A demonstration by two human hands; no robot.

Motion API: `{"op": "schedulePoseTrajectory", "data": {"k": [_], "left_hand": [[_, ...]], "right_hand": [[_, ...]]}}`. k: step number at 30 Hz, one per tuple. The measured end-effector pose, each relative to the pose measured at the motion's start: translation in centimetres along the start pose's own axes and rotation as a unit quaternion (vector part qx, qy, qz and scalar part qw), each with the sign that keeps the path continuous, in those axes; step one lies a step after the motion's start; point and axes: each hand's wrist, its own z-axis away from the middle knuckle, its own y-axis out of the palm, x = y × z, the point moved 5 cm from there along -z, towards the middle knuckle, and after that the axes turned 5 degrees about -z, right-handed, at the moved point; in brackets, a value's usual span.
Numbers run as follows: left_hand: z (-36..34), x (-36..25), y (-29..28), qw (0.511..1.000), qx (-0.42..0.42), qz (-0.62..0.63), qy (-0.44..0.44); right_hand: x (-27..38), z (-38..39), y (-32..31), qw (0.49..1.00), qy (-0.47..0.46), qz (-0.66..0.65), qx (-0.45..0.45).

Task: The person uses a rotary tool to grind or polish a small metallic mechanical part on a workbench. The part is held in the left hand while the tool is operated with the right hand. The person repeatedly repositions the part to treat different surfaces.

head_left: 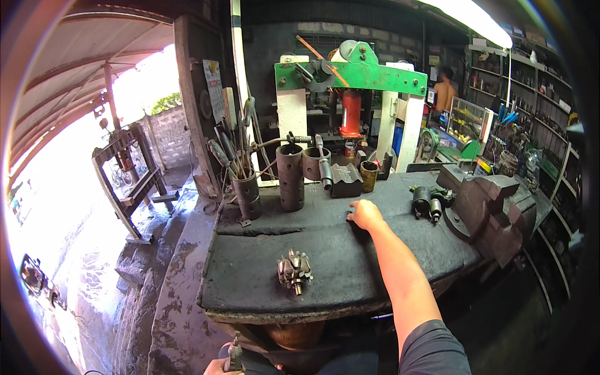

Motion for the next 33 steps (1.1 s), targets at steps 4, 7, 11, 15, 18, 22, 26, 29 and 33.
{"op": "schedulePoseTrajectory", "data": {"k": [4, 7, 11, 15, 18, 22, 26, 29, 33], "left_hand": [[-0.9, -4.1, 2.5, 0.996, 0.006, -0.029, 0.082], [-1.7, -7.1, 4.4, 0.987, -0.008, -0.076, 0.141], [-4.2, -10.8, 7.6, 0.915, -0.085, -0.253, 0.303], [-6.3, -11.1, 10.1, 0.895, -0.123, -0.290, 0.316], [-7.5, -8.4, 8.4, 0.989, -0.054, 0.020, 0.133], [-6.2, -5.4, 2.8, 0.958, -0.081, 0.250, 0.120], [-4.1, -2.4, 0.1, 0.954, -0.145, 0.240, 0.108], [-2.8, -2.6, 0.3, 0.949, -0.171, 0.230, 0.131], [-3.2, -5.1, 1.3, 0.949, -0.151, 0.203, 0.187]], "right_hand": [[4.4, 5.7, -5.8, 0.973, -0.030, -0.192, -0.121], [11.2, 20.1, -4.8, 0.933, -0.148, -0.328, -0.014], [22.3, 37.5, 2.8, 0.803, -0.255, -0.476, 0.253], [25.2, 39.8, 8.4, 0.765, -0.108, -0.597, 0.216], [23.5, 39.4, 9.1, 0.681, -0.070, -0.692, 0.229], [20.8, 39.1, 8.5, 0.694, -0.070, -0.688, 0.201], [20.0, 39.6, 7.2, 0.713, -0.053, -0.670, 0.201], [20.2, 40.2, 5.8, 0.720, -0.053, -0.630, 0.286], [21.0, 39.6, 2.6, 0.772, -0.188, -0.521, 0.311]]}}
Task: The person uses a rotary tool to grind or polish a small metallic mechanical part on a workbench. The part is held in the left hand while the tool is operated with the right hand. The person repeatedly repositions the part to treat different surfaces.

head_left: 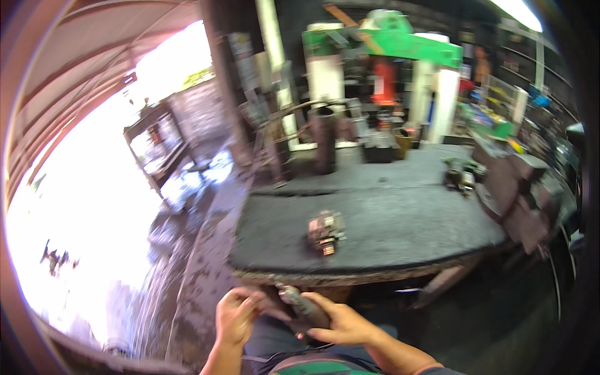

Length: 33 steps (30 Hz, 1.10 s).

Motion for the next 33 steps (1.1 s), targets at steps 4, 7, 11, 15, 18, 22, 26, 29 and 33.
{"op": "schedulePoseTrajectory", "data": {"k": [4, 7, 11, 15, 18, 22, 26, 29, 33], "left_hand": [[-1.8, 0.2, 2.4, 0.986, 0.093, 0.131, 0.040], [-2.0, 1.2, 2.8, 0.980, 0.104, 0.172, 0.006], [-1.7, 1.5, 2.6, 0.977, 0.089, 0.192, 0.007], [-1.6, 1.1, 2.1, 0.978, 0.105, 0.177, 0.038], [-1.4, 1.0, 1.3, 0.978, 0.115, 0.170, 0.038], [-1.0, 1.2, 0.7, 0.988, 0.082, 0.079, 0.107], [-0.8, 1.4, 1.0, 0.986, 0.063, 0.043, 0.151], [-0.7, 1.1, 1.3, 0.979, 0.045, 0.010, 0.199], [-0.5, 0.2, 1.7, 0.970, 0.031, -0.060, 0.234]], "right_hand": [[1.9, 0.3, 0.5, 0.999, 0.026, 0.030, 0.034], [2.1, 0.3, 0.5, 0.995, 0.063, 0.063, 0.034], [2.1, 0.2, 0.6, 0.997, 0.062, 0.043, 0.036], [1.7, -0.2, 0.8, 0.997, 0.052, 0.040, 0.046], [1.5, -0.5, 1.0, 0.996, 0.053, 0.054, 0.051], [1.2, -0.4, 1.2, 0.995, 0.067, 0.061, 0.049], [1.1, -0.3, 1.4, 0.994, 0.083, 0.047, 0.050], [1.2, -0.2, 1.5, 0.995, 0.082, 0.045, 0.045], [1.3, -0.1, 1.5, 0.996, 0.073, 0.047, 0.034]]}}
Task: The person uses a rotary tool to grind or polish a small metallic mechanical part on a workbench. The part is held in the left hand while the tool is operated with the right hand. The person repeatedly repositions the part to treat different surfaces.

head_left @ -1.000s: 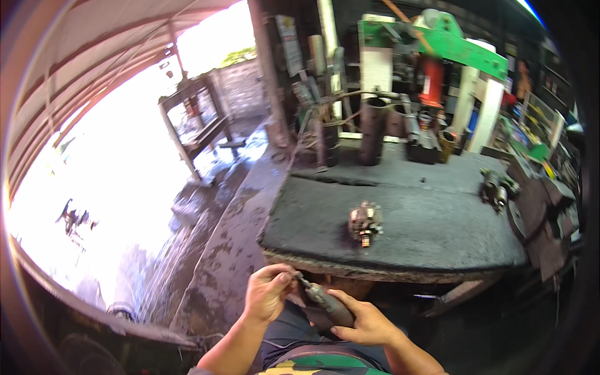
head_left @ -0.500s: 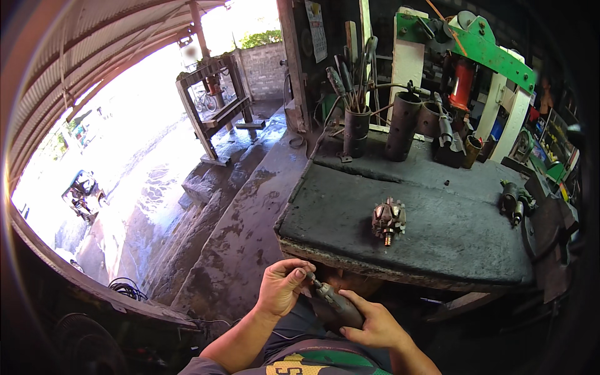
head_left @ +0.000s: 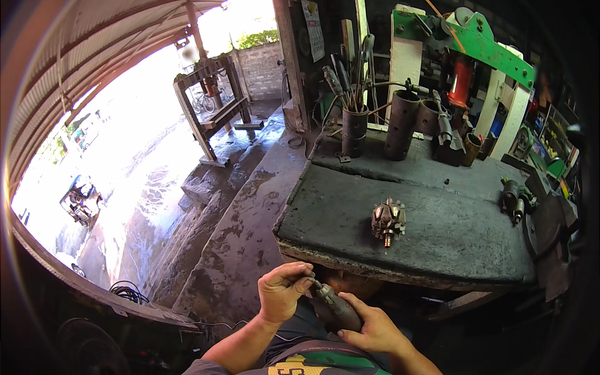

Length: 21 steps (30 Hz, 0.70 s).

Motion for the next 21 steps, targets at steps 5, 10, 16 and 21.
{"op": "schedulePoseTrajectory", "data": {"k": [5, 10, 16, 21], "left_hand": [[-0.2, -0.3, 0.3, 0.998, 0.011, -0.060, -0.030], [-0.5, 0.0, -0.2, 0.991, 0.033, -0.123, -0.029], [-0.4, -0.4, 0.2, 0.943, 0.022, -0.293, 0.157], [0.2, 3.1, 0.8, 0.997, -0.039, -0.043, -0.054]], "right_hand": [[-0.4, 0.1, 0.2, 1.000, 0.003, 0.014, -0.024], [-0.3, 0.2, 0.2, 0.994, 0.000, 0.099, -0.054], [-0.3, 0.1, 1.0, 0.993, -0.004, 0.097, -0.074], [-0.5, 0.1, 1.0, 0.995, 0.005, 0.065, -0.071]]}}
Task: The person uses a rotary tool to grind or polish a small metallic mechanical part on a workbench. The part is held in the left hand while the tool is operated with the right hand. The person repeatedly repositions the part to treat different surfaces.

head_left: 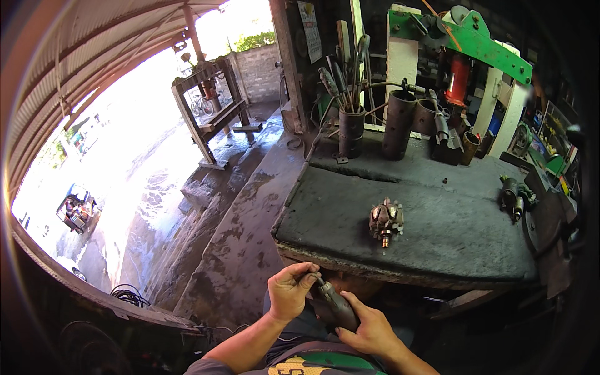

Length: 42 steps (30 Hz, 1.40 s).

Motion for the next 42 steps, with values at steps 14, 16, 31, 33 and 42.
{"op": "schedulePoseTrajectory", "data": {"k": [14, 16, 31, 33, 42], "left_hand": [[-0.5, -1.6, 1.9, 0.994, 0.060, 0.084, 0.022], [-1.8, -3.4, 2.1, 0.986, 0.131, 0.096, 0.042], [-2.6, -5.6, 2.2, 0.935, 0.097, -0.239, 0.244], [-2.7, -5.8, 2.4, 0.932, 0.086, -0.230, 0.268], [-2.7, -4.9, 2.1, 0.928, 0.101, -0.293, 0.207]], "right_hand": [[-2.4, 0.1, -0.1, 0.973, 0.007, -0.218, 0.074], [-2.9, -0.1, -0.4, 0.963, 0.036, -0.242, 0.111], [-1.5, 0.0, -0.6, 0.982, -0.034, -0.177, 0.059], [-1.1, 0.1, -0.5, 0.982, -0.024, -0.178, 0.052], [-0.6, 0.4, 0.0, 0.995, 0.022, -0.092, 0.015]]}}
